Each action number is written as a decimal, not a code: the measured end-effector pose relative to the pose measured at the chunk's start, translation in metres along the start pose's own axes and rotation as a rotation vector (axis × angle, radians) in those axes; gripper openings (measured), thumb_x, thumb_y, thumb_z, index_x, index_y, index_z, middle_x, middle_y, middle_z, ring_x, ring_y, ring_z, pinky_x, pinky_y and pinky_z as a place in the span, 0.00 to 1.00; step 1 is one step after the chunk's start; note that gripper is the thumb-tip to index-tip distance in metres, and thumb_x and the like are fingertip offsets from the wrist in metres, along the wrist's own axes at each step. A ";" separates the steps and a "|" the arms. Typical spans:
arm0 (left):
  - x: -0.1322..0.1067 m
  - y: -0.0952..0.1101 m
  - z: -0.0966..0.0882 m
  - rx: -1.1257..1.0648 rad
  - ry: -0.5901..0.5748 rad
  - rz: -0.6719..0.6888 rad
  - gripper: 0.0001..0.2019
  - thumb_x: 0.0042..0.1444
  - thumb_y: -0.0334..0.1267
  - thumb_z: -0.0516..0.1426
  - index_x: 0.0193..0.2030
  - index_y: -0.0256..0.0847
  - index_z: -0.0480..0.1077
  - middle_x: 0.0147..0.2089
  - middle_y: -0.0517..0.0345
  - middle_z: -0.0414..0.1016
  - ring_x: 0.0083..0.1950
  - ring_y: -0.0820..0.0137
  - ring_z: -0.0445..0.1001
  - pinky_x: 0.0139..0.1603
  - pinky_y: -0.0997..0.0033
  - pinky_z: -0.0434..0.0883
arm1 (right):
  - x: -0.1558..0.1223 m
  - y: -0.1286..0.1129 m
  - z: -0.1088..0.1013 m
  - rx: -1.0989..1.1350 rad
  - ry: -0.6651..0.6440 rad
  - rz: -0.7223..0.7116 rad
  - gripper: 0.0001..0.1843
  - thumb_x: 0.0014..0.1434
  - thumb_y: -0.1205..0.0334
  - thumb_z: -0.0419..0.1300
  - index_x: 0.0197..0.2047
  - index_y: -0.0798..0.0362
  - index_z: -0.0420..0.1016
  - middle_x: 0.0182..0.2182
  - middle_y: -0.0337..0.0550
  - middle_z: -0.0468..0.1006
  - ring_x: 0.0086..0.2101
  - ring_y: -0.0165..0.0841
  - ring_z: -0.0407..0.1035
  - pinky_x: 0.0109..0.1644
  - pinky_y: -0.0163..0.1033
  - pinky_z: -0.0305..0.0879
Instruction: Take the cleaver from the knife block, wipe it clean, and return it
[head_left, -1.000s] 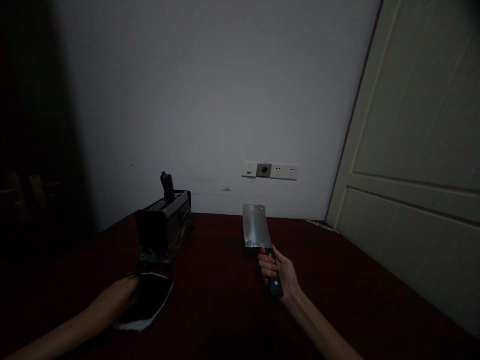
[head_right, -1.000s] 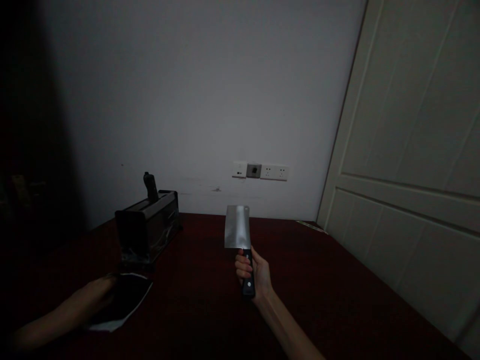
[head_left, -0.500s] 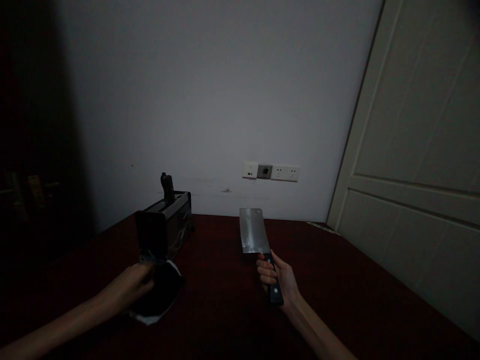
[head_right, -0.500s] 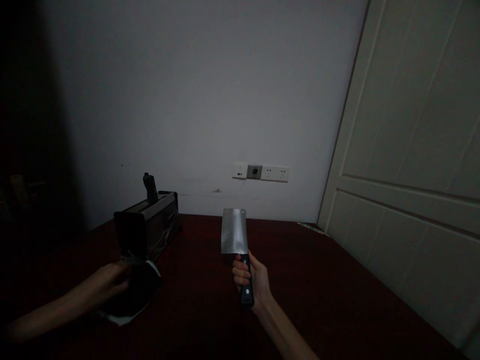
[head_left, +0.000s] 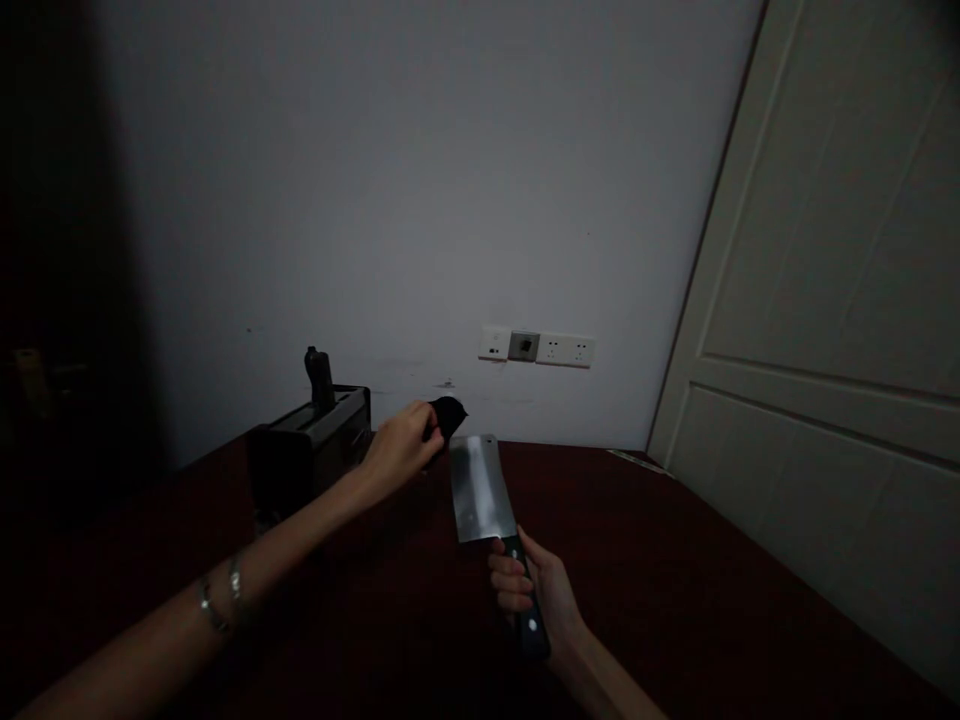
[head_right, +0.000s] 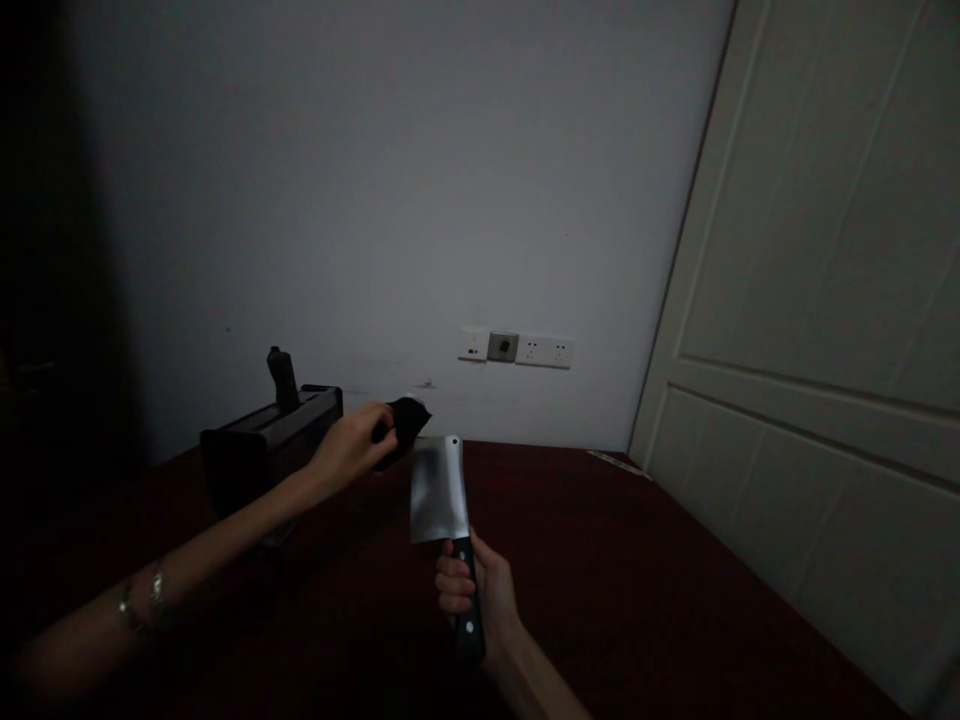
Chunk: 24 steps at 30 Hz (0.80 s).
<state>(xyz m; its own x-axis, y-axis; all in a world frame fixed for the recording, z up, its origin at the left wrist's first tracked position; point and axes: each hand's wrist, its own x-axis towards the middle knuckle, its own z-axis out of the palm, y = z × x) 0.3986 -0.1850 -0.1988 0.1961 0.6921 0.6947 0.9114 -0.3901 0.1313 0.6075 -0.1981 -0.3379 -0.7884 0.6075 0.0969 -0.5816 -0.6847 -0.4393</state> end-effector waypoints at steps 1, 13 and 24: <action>0.001 0.006 0.010 -0.029 0.001 0.087 0.06 0.53 0.32 0.49 0.34 0.33 0.65 0.38 0.48 0.70 0.38 0.67 0.70 0.39 0.67 0.67 | 0.000 0.000 0.001 0.001 -0.004 -0.001 0.13 0.52 0.58 0.60 0.30 0.60 0.64 0.16 0.26 0.50 0.14 0.16 0.42 0.14 0.20 0.38; -0.023 0.058 0.062 -0.390 -0.179 0.553 0.15 0.59 0.32 0.47 0.53 0.34 0.61 0.55 0.46 0.65 0.59 0.68 0.60 0.57 0.63 0.63 | -0.003 -0.011 0.009 -0.041 -0.064 -0.001 0.15 0.49 0.54 0.61 0.28 0.59 0.65 0.15 0.27 0.53 0.13 0.17 0.39 0.13 0.22 0.38; -0.004 0.060 0.064 -0.004 -0.136 0.660 0.17 0.61 0.35 0.46 0.56 0.37 0.60 0.62 0.53 0.58 0.66 0.64 0.45 0.62 0.58 0.54 | -0.004 -0.012 0.009 -0.064 -0.130 0.020 0.16 0.50 0.53 0.60 0.29 0.59 0.68 0.14 0.28 0.56 0.12 0.17 0.40 0.12 0.24 0.40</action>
<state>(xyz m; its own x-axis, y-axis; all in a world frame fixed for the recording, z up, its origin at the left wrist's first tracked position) 0.4754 -0.1728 -0.2390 0.7556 0.3784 0.5347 0.5837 -0.7594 -0.2875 0.6155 -0.1955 -0.3254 -0.8217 0.5334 0.2006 -0.5544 -0.6667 -0.4982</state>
